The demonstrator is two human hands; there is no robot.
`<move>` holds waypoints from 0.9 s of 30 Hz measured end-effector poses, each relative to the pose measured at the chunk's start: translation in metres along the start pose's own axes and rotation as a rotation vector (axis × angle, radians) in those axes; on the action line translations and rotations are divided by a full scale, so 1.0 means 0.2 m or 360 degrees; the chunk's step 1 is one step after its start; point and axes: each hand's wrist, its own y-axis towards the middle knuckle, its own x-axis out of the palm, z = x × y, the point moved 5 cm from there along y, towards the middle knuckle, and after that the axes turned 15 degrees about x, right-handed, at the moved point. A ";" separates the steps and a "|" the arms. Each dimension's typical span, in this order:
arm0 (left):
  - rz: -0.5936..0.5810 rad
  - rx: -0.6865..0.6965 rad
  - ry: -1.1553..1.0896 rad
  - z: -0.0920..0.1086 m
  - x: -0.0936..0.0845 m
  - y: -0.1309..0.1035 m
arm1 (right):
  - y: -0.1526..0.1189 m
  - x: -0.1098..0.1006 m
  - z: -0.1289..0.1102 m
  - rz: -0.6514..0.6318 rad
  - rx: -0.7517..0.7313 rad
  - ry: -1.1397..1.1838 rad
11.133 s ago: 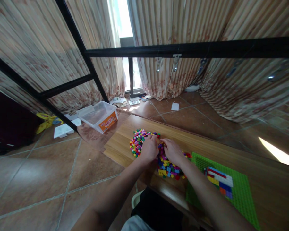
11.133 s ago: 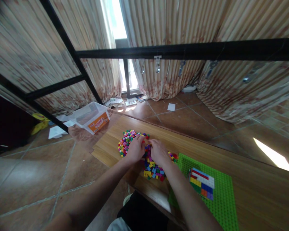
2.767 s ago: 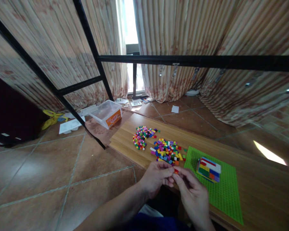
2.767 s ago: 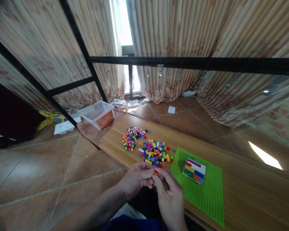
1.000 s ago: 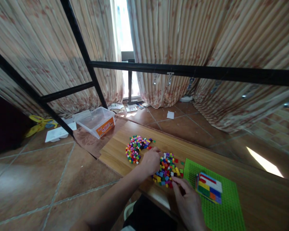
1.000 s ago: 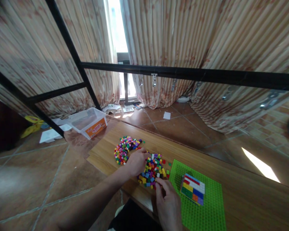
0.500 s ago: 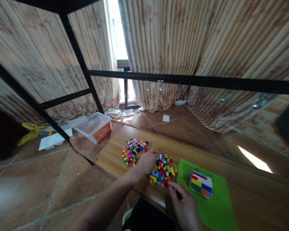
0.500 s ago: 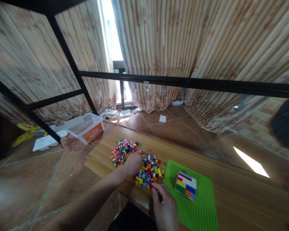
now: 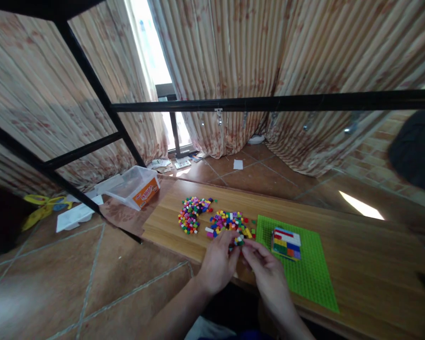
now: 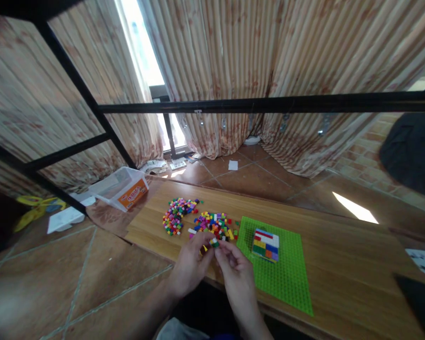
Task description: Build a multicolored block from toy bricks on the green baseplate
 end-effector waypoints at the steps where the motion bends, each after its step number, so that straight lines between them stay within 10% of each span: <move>1: -0.0005 0.0010 -0.0011 0.02 0.00 -0.01 | -0.01 -0.01 0.00 0.0019 -0.0003 0.0040; 27: -0.0314 -0.0169 -0.0083 0.10 0.09 -0.08 | -0.15 -0.07 -0.04 -0.0086 -0.0191 -0.0376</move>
